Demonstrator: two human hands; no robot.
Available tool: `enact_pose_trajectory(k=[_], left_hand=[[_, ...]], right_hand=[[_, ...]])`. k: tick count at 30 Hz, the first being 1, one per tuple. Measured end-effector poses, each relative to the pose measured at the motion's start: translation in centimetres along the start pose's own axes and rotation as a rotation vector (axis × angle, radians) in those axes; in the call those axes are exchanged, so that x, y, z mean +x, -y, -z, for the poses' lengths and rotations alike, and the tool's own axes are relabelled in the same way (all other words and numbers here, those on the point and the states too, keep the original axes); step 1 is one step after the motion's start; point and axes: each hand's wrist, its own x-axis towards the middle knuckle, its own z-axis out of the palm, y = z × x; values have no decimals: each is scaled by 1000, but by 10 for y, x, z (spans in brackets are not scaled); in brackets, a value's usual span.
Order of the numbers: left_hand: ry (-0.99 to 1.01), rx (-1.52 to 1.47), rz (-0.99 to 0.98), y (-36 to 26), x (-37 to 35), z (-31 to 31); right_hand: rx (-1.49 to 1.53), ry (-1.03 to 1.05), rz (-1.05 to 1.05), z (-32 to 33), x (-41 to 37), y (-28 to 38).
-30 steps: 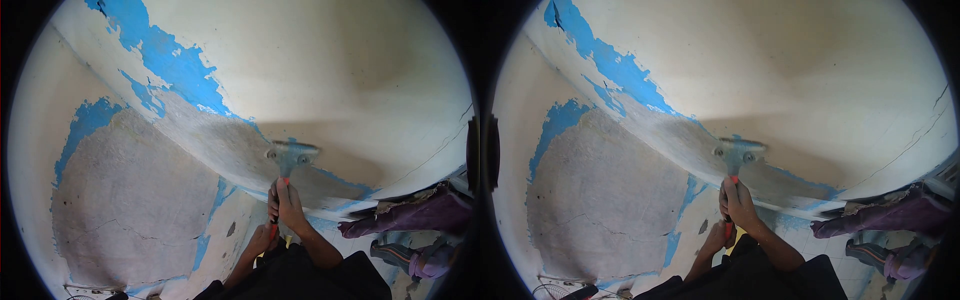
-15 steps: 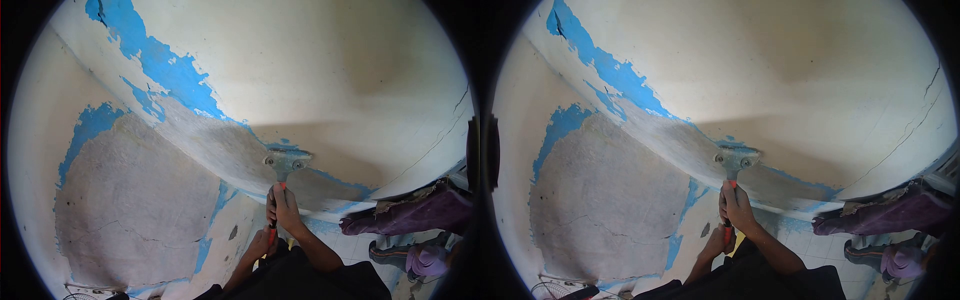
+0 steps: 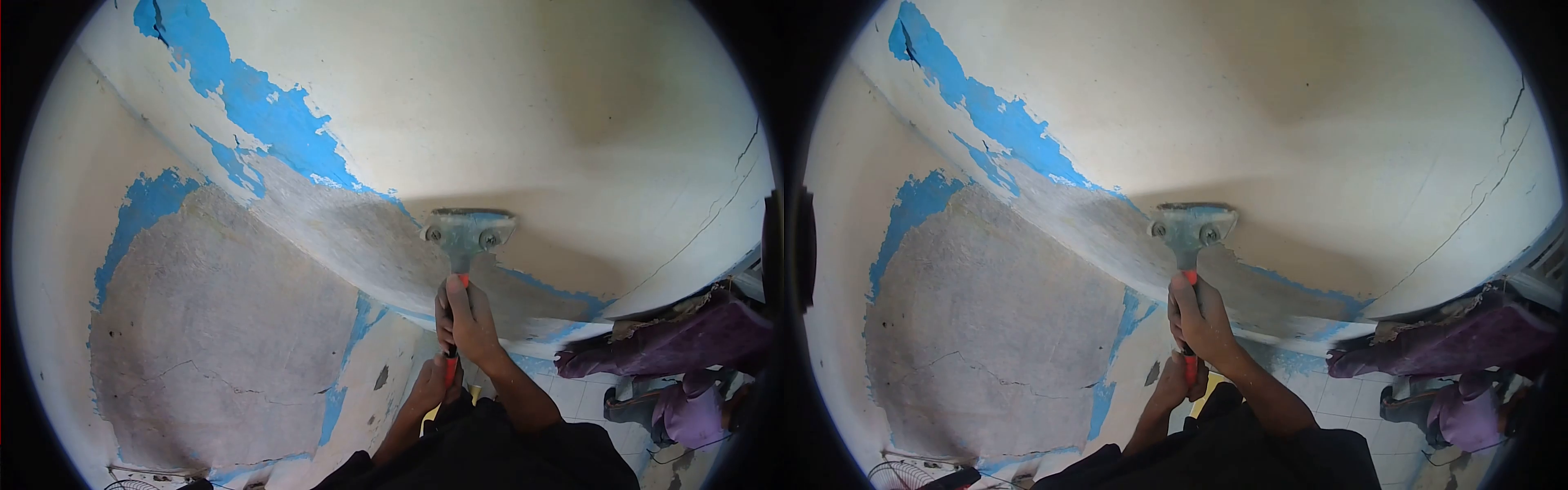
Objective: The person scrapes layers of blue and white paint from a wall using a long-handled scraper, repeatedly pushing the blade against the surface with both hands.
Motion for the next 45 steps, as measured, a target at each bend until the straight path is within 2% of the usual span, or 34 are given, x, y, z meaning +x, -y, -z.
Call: enact_pose_trajectory(k=[3,6,16,18,20,22,28,30,32,35,38,41,45], left_hand=[[-24,49,4,5,2,-1],[-19,49,137,17,-10,0],[8,85,96,28,-12,12],[-103,206,59,13,-12,3],[-104,189,60,9,-11,2],[3,48,85,17,-8,15],[18,86,118,18,-15,9],[-46,134,122,6,-11,2],[6,-6,167,8,-9,6],[3,29,140,31,-10,11],[-73,158,165,29,-15,4],[4,60,176,33,-11,15],[-40,52,131,35,-16,18]], right_hand=[[10,-32,-19,3,-2,-4],[51,-58,-90,12,-10,-30],[50,-60,-88,9,-8,-42],[39,-62,-60,11,-8,-41],[-9,-59,-66,8,-4,-31],[-10,-56,-66,5,-5,-32],[16,-64,-44,13,-6,-49],[11,-55,-39,12,-6,-44],[-23,-59,-33,9,-6,-37],[-1,-86,-42,11,-6,-40],[19,-86,-64,15,-12,-46],[26,-100,-81,14,-11,-48],[51,-91,-76,11,-8,-48]])
